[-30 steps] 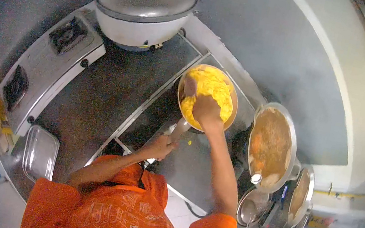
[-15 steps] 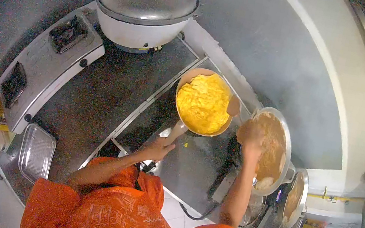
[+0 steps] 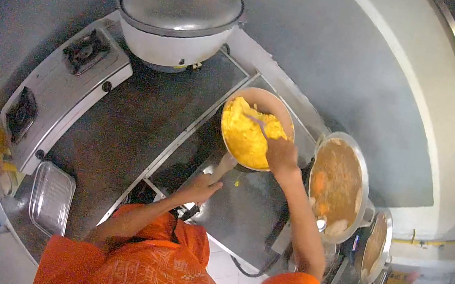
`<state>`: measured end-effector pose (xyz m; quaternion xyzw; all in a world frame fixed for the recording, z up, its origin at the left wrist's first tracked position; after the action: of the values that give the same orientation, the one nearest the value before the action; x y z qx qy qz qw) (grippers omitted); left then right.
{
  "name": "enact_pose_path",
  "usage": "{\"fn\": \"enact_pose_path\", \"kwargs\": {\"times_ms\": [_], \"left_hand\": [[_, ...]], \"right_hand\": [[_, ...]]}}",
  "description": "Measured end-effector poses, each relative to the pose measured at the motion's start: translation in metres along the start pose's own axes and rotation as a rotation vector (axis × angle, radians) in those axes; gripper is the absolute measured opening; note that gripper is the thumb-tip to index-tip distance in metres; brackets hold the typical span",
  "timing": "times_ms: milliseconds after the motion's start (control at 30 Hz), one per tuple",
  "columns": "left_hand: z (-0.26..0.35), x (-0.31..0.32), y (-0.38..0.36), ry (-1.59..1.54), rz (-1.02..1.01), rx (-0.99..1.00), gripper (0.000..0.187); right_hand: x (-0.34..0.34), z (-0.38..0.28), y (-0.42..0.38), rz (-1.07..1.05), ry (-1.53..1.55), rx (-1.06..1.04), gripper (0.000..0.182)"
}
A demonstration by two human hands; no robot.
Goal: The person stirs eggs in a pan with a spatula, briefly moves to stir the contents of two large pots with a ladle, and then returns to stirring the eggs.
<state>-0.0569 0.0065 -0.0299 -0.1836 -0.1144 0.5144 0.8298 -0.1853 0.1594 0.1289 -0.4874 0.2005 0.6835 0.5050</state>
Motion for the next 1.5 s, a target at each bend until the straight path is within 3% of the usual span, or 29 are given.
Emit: {"fn": "enact_pose_path", "kwargs": {"times_ms": [67,133,300,433,500,600,633,767,867,967,1000,1100,1167,1233,1400,1500], "left_hand": [[0.002,0.003,0.002,-0.015,0.007,0.114,0.03],[0.0,0.004,0.003,-0.044,0.014,0.098,0.031],[-0.003,0.005,0.003,-0.005,-0.076,-0.016,0.036],[-0.001,0.004,0.002,-0.091,-0.032,0.006,0.035],[0.001,0.004,0.0,-0.09,-0.027,0.01,0.034],[-0.001,0.005,0.003,-0.063,-0.014,-0.006,0.03],[-0.001,0.004,0.002,-0.061,-0.015,-0.009,0.03],[-0.009,0.008,0.007,-0.061,-0.003,-0.008,0.033],[-0.004,0.005,0.002,-0.091,0.009,0.005,0.033],[0.002,0.003,0.0,-0.101,0.004,0.03,0.032],[0.002,0.003,0.001,-0.075,0.003,0.017,0.032],[-0.001,0.004,0.0,-0.075,0.016,-0.003,0.031],[-0.002,0.003,0.002,-0.097,0.022,-0.011,0.03],[-0.005,0.006,0.005,-0.09,-0.013,-0.025,0.031],[0.004,0.002,-0.005,-0.045,0.012,-0.006,0.032],[0.005,0.002,-0.006,-0.014,0.043,-0.001,0.036]], "right_hand": [[-0.007,-0.001,-0.016,-0.116,0.018,-0.026,0.026],[0.0,-0.002,-0.028,-0.208,-0.08,0.037,0.025],[0.035,0.01,-0.001,0.008,0.176,0.112,0.028],[-0.036,0.053,-0.044,0.068,0.269,0.14,0.032],[-0.052,0.084,-0.073,-0.089,0.327,0.167,0.03],[-0.024,0.106,-0.09,-0.187,0.344,0.069,0.027],[-0.004,0.102,-0.084,-0.276,0.427,0.15,0.026],[0.044,0.071,-0.034,0.003,0.222,0.174,0.027],[-0.02,0.068,-0.047,-0.022,0.203,0.199,0.026],[-0.021,0.11,-0.074,-0.03,0.261,0.147,0.025],[-0.02,0.117,-0.081,-0.125,0.258,0.116,0.024],[0.014,0.091,-0.081,-0.089,0.36,-0.141,0.019],[0.037,0.043,-0.051,-0.024,0.207,0.014,0.017],[0.036,0.042,-0.028,0.045,0.257,0.121,0.019],[-0.005,0.053,-0.066,-0.005,0.358,0.126,0.016],[-0.027,0.011,-0.087,-0.24,0.424,-0.11,0.017]]}}
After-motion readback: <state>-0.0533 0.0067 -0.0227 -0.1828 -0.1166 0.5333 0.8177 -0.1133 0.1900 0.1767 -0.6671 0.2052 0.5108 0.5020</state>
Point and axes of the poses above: each hand's wrist, its own y-axis towards the middle knuckle, its own x-axis out of the palm, z = x × y, the point moved 6 cm from there along y, towards the middle knuckle, and after that the axes turned 4 degrees about -z, right-handed, at the moved point
